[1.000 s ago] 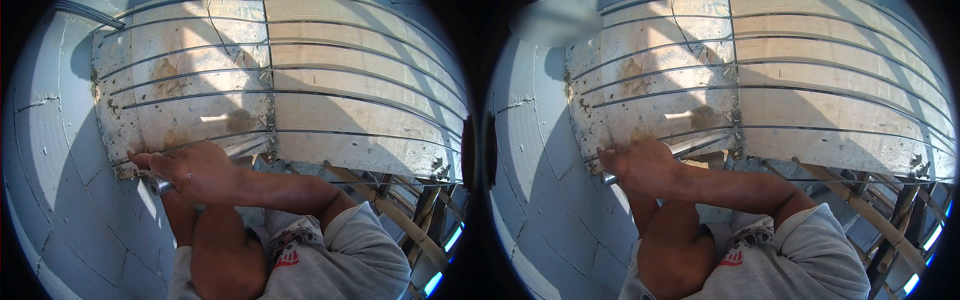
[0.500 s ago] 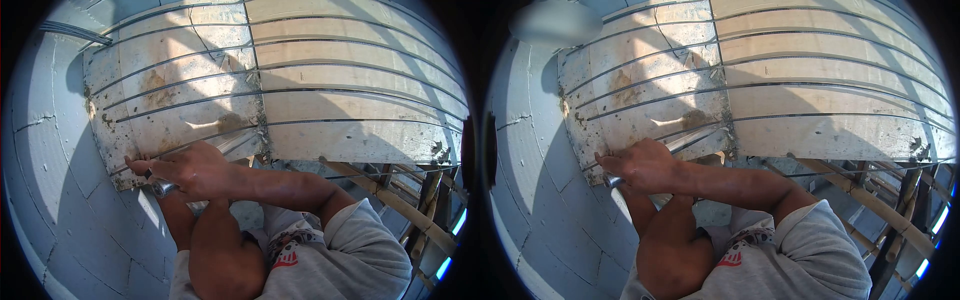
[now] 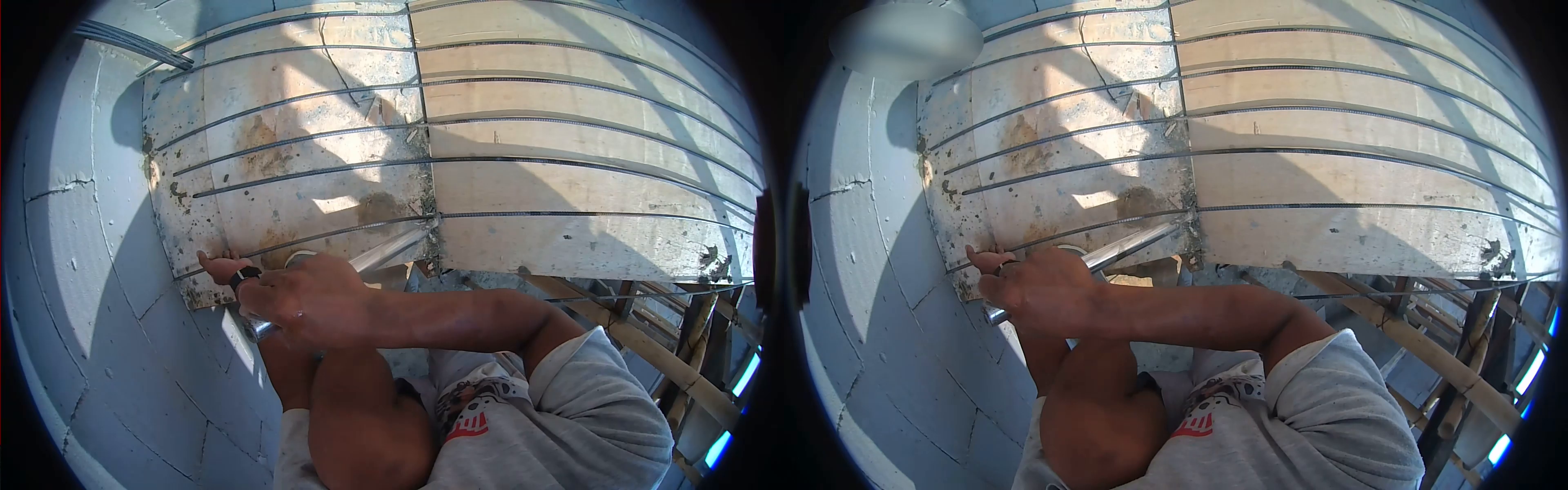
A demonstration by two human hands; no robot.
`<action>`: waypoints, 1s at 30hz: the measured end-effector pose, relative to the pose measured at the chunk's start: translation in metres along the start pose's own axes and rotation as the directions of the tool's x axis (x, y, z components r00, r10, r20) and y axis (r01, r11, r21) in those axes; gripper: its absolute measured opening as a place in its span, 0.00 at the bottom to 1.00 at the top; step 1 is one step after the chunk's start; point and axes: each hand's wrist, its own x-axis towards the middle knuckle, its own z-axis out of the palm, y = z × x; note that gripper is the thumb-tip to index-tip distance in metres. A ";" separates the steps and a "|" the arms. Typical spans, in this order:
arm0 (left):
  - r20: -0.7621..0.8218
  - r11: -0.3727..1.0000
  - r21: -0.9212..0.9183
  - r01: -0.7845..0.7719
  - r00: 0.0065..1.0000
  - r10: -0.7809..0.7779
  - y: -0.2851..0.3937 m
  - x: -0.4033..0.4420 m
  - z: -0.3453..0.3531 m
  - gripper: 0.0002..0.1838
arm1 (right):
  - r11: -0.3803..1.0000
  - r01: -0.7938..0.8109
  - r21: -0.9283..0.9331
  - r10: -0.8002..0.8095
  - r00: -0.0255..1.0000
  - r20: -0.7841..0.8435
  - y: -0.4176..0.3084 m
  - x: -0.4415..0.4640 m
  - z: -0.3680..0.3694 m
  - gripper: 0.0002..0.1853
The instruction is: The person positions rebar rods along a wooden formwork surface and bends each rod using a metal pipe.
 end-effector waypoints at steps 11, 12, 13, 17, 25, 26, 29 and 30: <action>0.065 1.000 -0.010 0.017 0.998 -0.016 -0.004 -0.016 0.003 0.25 | 0.998 -0.004 -0.060 0.000 0.998 -0.066 0.057 0.006 0.033 0.15; 0.085 0.999 -0.027 0.038 0.996 -0.036 -0.003 -0.015 0.004 0.25 | 0.998 0.000 -0.062 -0.005 0.998 -0.068 0.060 0.009 0.035 0.15; 0.094 0.998 -0.032 0.055 0.994 -0.052 -0.005 -0.021 0.012 0.25 | 0.997 -0.019 -0.077 0.015 0.998 -0.061 0.065 0.012 0.033 0.16; 0.213 0.991 -0.080 0.103 0.974 -0.084 -0.004 -0.030 0.023 0.26 | 0.993 -0.015 -0.114 0.001 0.992 -0.125 0.079 0.009 0.045 0.18; 0.350 0.996 -0.090 0.004 0.936 0.027 0.014 -0.092 0.044 0.25 | 0.983 -0.123 -0.139 0.103 0.985 -0.142 0.109 0.027 0.051 0.12; 0.397 0.992 -0.129 0.001 0.917 0.051 0.015 -0.098 0.046 0.25 | 0.980 -0.135 -0.147 0.115 0.984 -0.137 0.114 0.031 0.049 0.12; 0.488 0.982 -0.189 -0.011 0.867 0.104 0.025 -0.123 0.042 0.24 | 0.978 -0.157 -0.141 0.135 0.979 -0.153 0.121 0.037 0.050 0.10; 0.526 0.978 -0.210 -0.004 0.843 0.117 0.027 -0.126 0.039 0.24 | 0.974 -0.170 -0.147 0.150 0.978 -0.142 0.123 0.040 0.051 0.10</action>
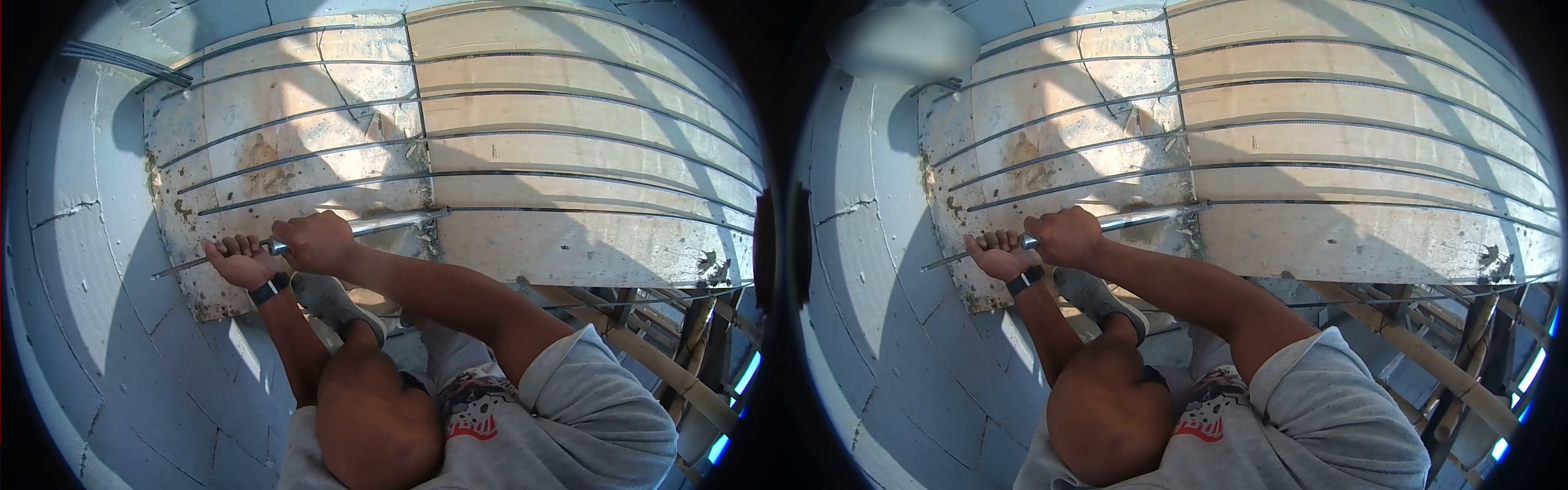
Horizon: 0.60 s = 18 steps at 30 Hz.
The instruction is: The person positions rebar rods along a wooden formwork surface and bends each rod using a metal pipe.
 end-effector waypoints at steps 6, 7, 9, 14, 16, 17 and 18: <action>-0.032 0.999 0.003 0.043 0.999 -0.043 0.001 0.009 -0.004 0.23 | 0.999 -0.037 -0.004 0.037 0.999 0.018 -0.001 0.002 0.004 0.12; -0.041 0.997 -0.009 0.082 0.996 -0.082 -0.006 0.021 -0.010 0.23 | 0.999 -0.033 -0.013 0.033 0.999 0.027 0.001 0.006 0.002 0.12; -0.070 0.987 -0.015 0.157 0.985 -0.158 -0.018 0.046 -0.032 0.22 | 0.999 -0.034 -0.030 0.036 0.996 0.080 0.001 0.010 0.004 0.12; -0.076 0.978 0.088 0.189 0.980 -0.182 -0.043 0.085 -0.068 0.17 | 0.998 -0.063 -0.003 0.063 0.989 0.135 -0.001 0.008 0.009 0.13; -0.010 0.970 0.211 0.120 0.993 -0.120 -0.041 0.094 -0.078 0.15 | 0.997 -0.081 0.003 0.080 0.989 0.127 0.000 0.015 0.004 0.14; 0.031 0.961 0.267 0.078 0.996 -0.089 -0.038 0.097 -0.080 0.15 | 0.996 -0.093 -0.006 0.093 0.985 0.145 0.000 0.017 0.003 0.14; 0.040 0.912 0.404 0.064 0.995 -0.087 -0.030 0.100 -0.086 0.15 | 0.994 -0.109 -0.013 0.110 0.980 0.164 -0.001 0.018 0.003 0.14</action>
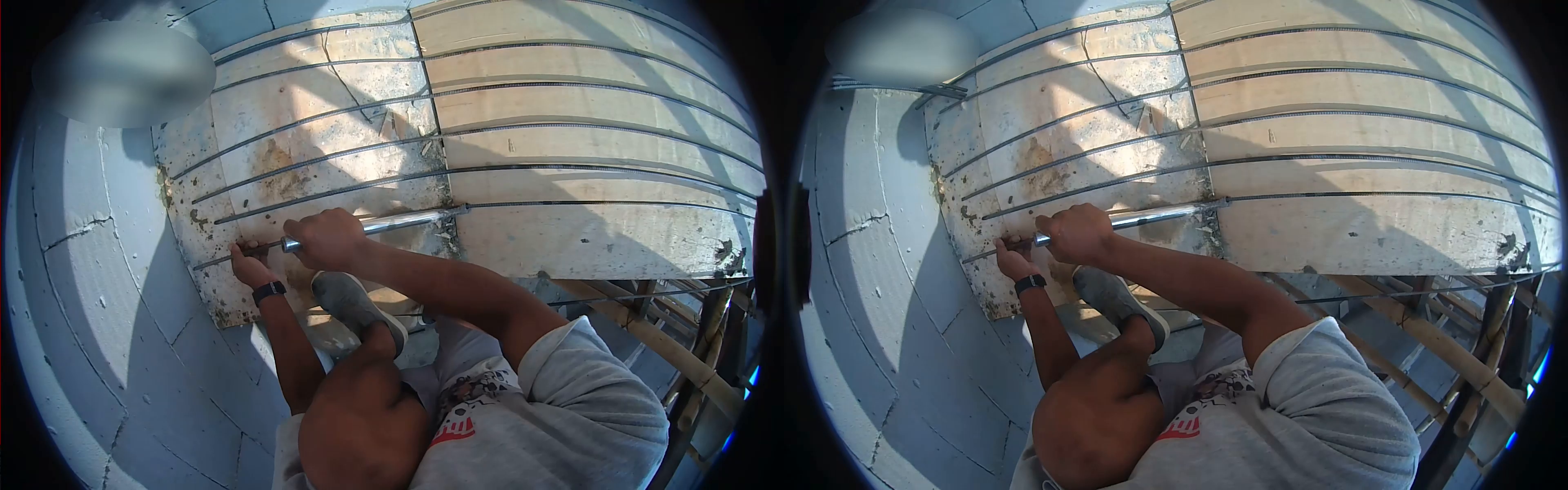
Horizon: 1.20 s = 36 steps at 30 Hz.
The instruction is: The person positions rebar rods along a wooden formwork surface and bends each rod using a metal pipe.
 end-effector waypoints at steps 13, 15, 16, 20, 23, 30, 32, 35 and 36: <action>0.178 0.962 0.271 0.019 0.982 -0.070 0.015 0.020 -0.013 0.24 | 0.990 0.111 0.086 -0.100 0.988 -0.118 -0.006 -0.015 -0.043 0.12; 0.169 0.939 0.344 -0.013 0.984 -0.048 0.018 0.011 -0.007 0.27 | 0.988 0.131 0.077 -0.117 0.980 -0.163 -0.002 -0.013 -0.045 0.13; 0.158 0.923 0.383 -0.026 0.987 -0.038 0.024 0.005 -0.008 0.29 | 0.987 0.142 0.078 -0.126 0.976 -0.180 -0.001 -0.013 -0.045 0.13; 0.200 0.535 0.845 -0.007 0.932 -0.304 0.083 -0.027 -0.022 0.32 | 0.980 0.177 0.088 -0.144 0.944 -0.296 0.000 -0.018 -0.049 0.11; 0.528 0.306 0.772 -0.556 0.831 0.176 0.092 -0.051 -0.026 0.26 | 0.971 0.228 0.071 -0.183 0.901 -0.394 0.002 -0.019 -0.060 0.13; 0.770 -0.090 0.624 -0.776 0.590 0.243 0.059 0.013 0.000 0.20 | 0.920 0.307 0.245 -0.151 0.852 -0.501 0.015 -0.064 -0.125 0.15; 0.775 -0.159 0.630 -0.760 0.603 0.192 0.054 0.021 -0.003 0.21 | 0.901 0.297 0.316 -0.086 0.836 -0.542 0.025 -0.082 -0.139 0.14; 0.781 -0.149 0.622 -0.769 0.595 0.191 0.051 0.023 -0.003 0.23 | 0.882 0.276 0.383 0.016 0.794 -0.607 0.039 -0.109 -0.158 0.14; 0.786 -0.130 0.612 -0.780 0.582 0.207 0.052 0.024 -0.001 0.23 | 0.848 0.278 0.452 0.078 0.777 -0.625 0.045 -0.118 -0.164 0.14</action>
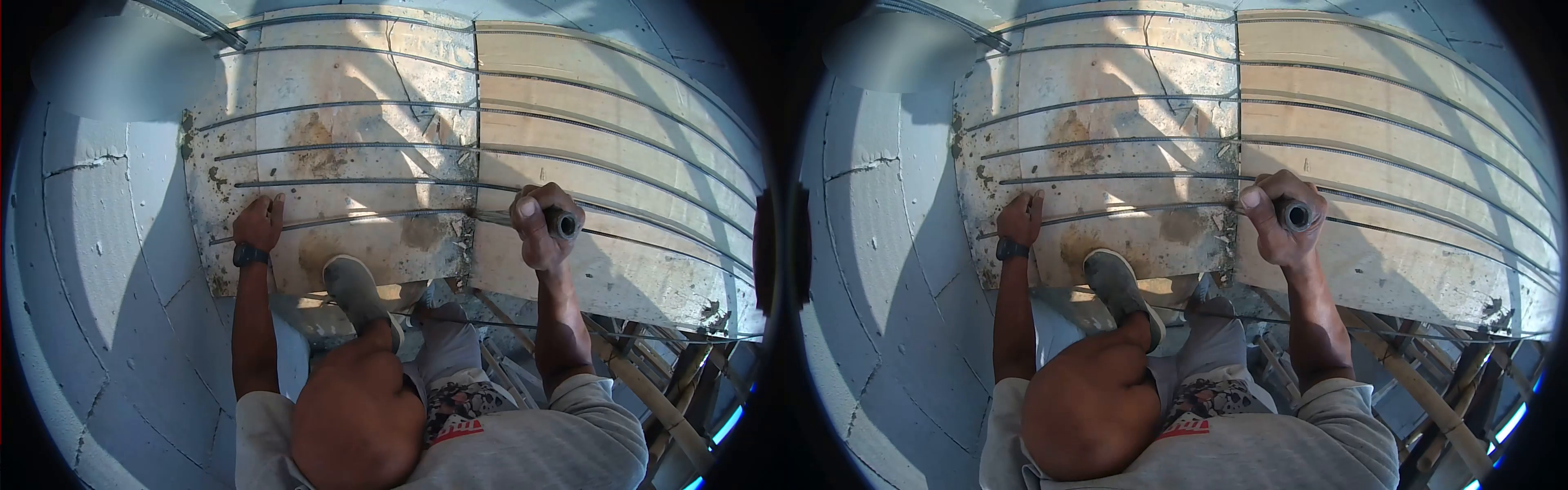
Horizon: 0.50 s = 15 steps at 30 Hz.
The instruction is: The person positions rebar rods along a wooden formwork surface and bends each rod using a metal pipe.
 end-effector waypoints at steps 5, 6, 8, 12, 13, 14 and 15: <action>-0.120 0.994 -0.048 -0.098 0.988 0.092 -0.014 0.012 0.017 0.17 | 0.974 -0.046 0.220 0.061 0.996 -0.065 0.000 -0.011 -0.058 0.17; -0.174 0.988 -0.073 -0.136 0.977 0.122 -0.015 0.013 0.021 0.15 | 0.981 -0.050 0.187 0.062 0.996 -0.057 -0.003 -0.014 -0.062 0.17; -0.219 0.983 -0.075 -0.170 0.964 0.150 -0.018 0.014 0.027 0.14 | 0.989 -0.066 0.131 0.072 0.997 -0.041 -0.010 -0.021 -0.065 0.18; -0.261 0.980 -0.013 -0.200 0.946 0.190 -0.026 0.022 0.036 0.13 | 0.977 -0.108 0.185 0.123 0.989 -0.077 -0.010 -0.034 -0.084 0.18; -0.272 0.979 0.004 -0.203 0.942 0.196 -0.026 0.021 0.038 0.13 | 0.972 -0.127 0.198 0.144 0.987 -0.077 -0.010 -0.036 -0.090 0.17; -0.274 0.980 0.010 -0.201 0.942 0.196 -0.027 0.019 0.041 0.12 | 0.966 -0.143 0.213 0.163 0.984 -0.078 -0.010 -0.037 -0.095 0.17; -0.302 0.977 -0.002 -0.215 0.931 0.204 -0.028 0.024 0.046 0.12 | 0.961 -0.156 0.229 0.178 0.981 -0.079 -0.009 -0.036 -0.099 0.17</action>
